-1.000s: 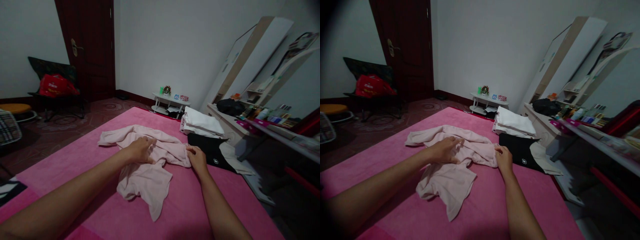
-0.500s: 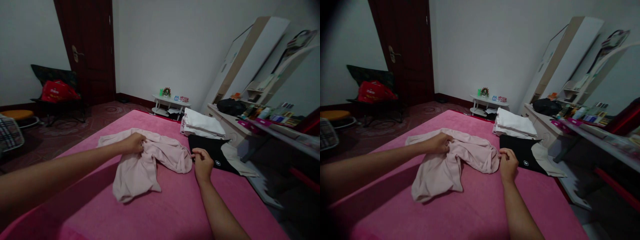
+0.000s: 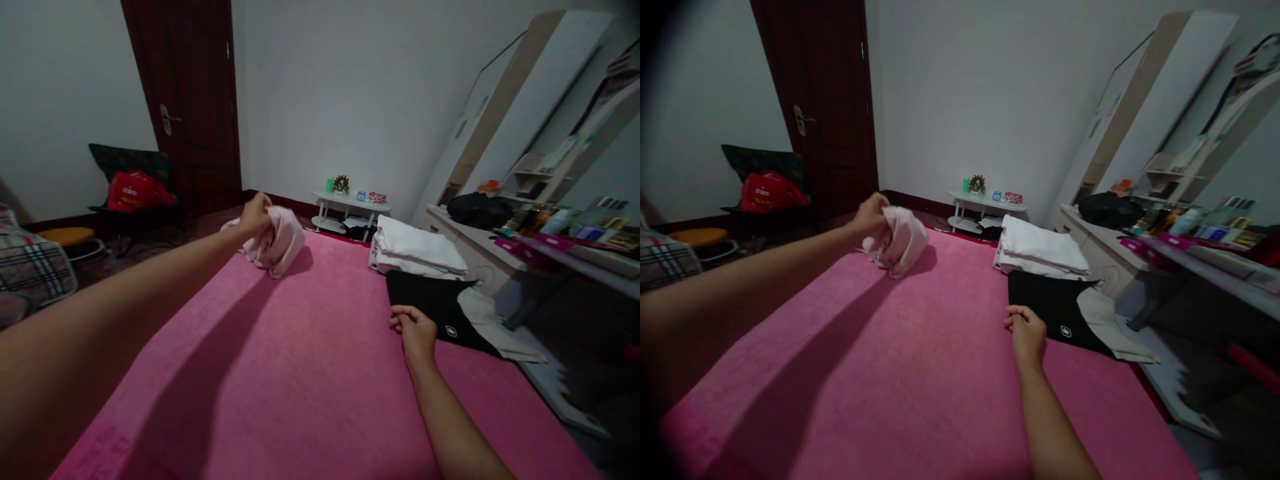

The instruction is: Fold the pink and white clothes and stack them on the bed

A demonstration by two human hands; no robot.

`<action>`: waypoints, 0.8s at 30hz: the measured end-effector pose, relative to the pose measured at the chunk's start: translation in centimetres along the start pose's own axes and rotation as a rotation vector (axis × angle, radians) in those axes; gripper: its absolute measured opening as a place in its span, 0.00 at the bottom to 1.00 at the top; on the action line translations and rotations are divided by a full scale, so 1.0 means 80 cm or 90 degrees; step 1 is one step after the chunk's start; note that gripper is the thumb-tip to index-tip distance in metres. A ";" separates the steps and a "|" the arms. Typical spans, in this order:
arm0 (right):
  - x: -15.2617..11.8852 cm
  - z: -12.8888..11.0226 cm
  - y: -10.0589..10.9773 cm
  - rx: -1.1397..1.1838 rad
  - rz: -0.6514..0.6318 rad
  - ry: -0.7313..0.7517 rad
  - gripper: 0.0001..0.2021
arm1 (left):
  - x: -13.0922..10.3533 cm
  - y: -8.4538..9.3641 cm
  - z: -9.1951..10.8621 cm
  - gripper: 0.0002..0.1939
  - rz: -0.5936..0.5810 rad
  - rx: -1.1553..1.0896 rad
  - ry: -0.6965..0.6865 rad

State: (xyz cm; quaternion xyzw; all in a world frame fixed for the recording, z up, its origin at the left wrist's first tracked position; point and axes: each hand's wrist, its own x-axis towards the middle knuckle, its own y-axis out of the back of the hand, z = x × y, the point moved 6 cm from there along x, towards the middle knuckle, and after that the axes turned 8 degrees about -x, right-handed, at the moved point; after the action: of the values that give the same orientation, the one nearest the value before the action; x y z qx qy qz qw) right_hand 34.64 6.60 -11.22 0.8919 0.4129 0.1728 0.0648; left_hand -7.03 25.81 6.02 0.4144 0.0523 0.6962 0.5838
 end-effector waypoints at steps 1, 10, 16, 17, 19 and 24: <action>0.000 0.000 -0.001 -0.005 -0.006 0.001 0.11 | -0.023 -0.026 -0.021 0.24 -0.131 0.099 0.018; 0.000 -0.002 -0.005 -0.035 -0.026 0.017 0.11 | -0.105 -0.055 -0.061 0.39 -0.322 0.270 -0.075; -0.004 -0.005 -0.009 -0.051 -0.047 0.026 0.11 | -0.099 -0.053 -0.068 0.48 -0.360 0.379 -0.109; -0.004 -0.006 -0.009 -0.055 -0.049 0.027 0.11 | -0.100 -0.055 -0.072 0.46 -0.366 0.369 -0.085; -0.004 -0.007 -0.009 -0.062 -0.051 0.028 0.11 | -0.100 -0.060 -0.077 0.39 -0.344 0.368 -0.051; -0.002 -0.004 -0.012 -0.057 -0.067 0.022 0.11 | -0.080 -0.069 -0.064 0.20 -0.257 0.387 -0.018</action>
State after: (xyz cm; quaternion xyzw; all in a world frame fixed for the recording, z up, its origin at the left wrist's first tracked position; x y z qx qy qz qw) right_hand 33.76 7.13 -11.24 0.8619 0.4524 0.2028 0.1068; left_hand -6.23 24.14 -3.68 0.5598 0.3294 0.5142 0.5602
